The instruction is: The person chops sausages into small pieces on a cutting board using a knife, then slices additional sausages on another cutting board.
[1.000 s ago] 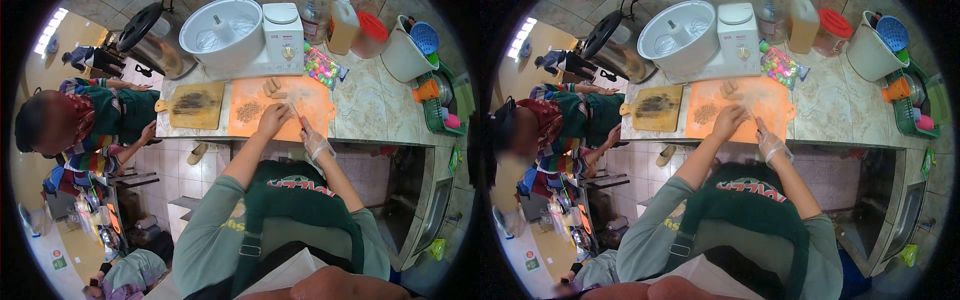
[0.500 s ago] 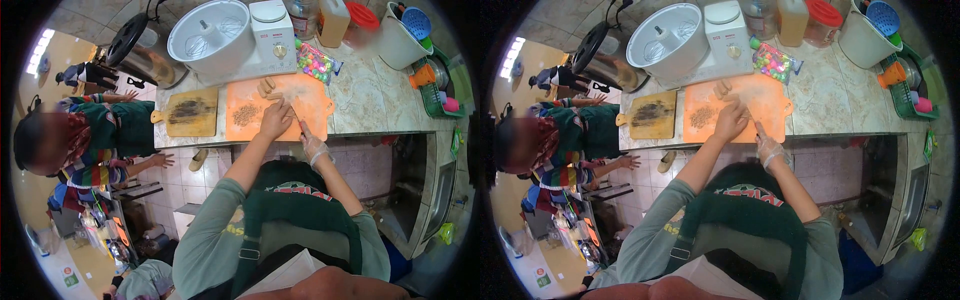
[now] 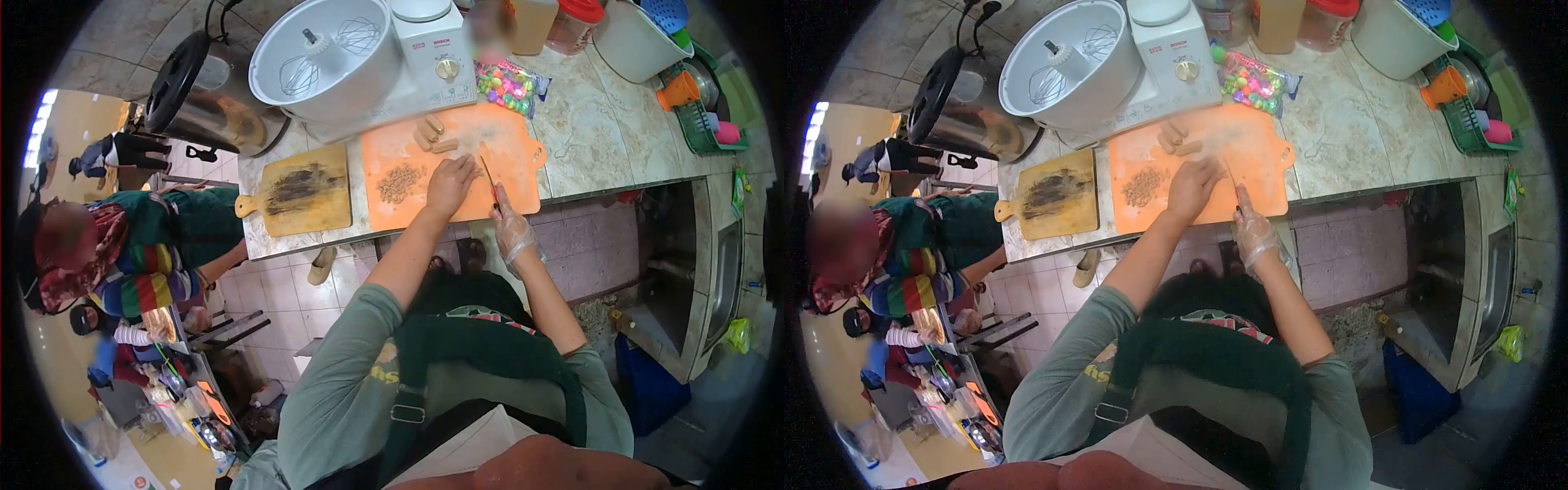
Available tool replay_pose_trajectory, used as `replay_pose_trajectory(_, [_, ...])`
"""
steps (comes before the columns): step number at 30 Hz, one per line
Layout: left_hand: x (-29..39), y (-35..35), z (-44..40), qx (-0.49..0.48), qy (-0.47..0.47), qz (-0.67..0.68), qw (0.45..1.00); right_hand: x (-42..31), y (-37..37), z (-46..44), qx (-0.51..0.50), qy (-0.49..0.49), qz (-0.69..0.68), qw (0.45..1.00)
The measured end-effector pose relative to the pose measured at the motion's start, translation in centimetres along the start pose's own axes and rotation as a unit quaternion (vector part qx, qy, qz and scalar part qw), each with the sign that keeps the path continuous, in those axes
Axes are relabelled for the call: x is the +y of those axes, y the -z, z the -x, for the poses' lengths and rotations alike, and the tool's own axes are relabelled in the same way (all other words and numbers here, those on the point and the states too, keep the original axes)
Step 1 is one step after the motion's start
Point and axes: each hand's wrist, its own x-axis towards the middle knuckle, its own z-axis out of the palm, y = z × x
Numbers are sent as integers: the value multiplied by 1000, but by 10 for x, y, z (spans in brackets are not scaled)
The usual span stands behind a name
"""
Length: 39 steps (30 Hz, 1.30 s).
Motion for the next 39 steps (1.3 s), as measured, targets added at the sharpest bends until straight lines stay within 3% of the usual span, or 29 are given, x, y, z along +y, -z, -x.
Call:
replay_pose_trajectory(6, [7, -4, -2, 30, 12, -27, 999, -7, -10, -3, -1, 10, 43, 999])
replay_pose_trajectory(8, [6, -5, -3, 35, 22, -12, 999, -18, -5, -6, -49, -35, 94, 994])
replay_pose_trajectory(12, [4, -4, -2, 35, 5, -20, 999, -18, -6, 1, -25, -26, 78, 996])
replay_pose_trajectory(18, [5, 0, 0, 18, 34, -20, 999, -6, -11, 20, -70, -60, 96, 991])
replay_pose_trajectory(24, [5, 1, 3, 9, 34, -25, 999, -19, -5, -4, -1, 0, 45, 999])
replay_pose_trajectory(26, [6, 1, 3, 10, 29, -25, 999, -27, 3, -4, -43, -24, 61, 997])
replay_pose_trajectory(30, [4, 2, 1, -5, 49, -24, 999, 2, -19, 7, -25, -2, 41, 999])
replay_pose_trajectory(33, [6, 4, 1, -20, 68, -21, 997, -4, -12, 18, -74, -54, 65, 994])
replay_pose_trajectory(35, [7, 5, -1, -24, 76, -22, 997, -4, -12, 10, 5, 8, 11, 1000])
replay_pose_trajectory(39, [12, 10, -5, -41, 81, -32, 995, -18, -6, -12, -33, -11, 70, 997])
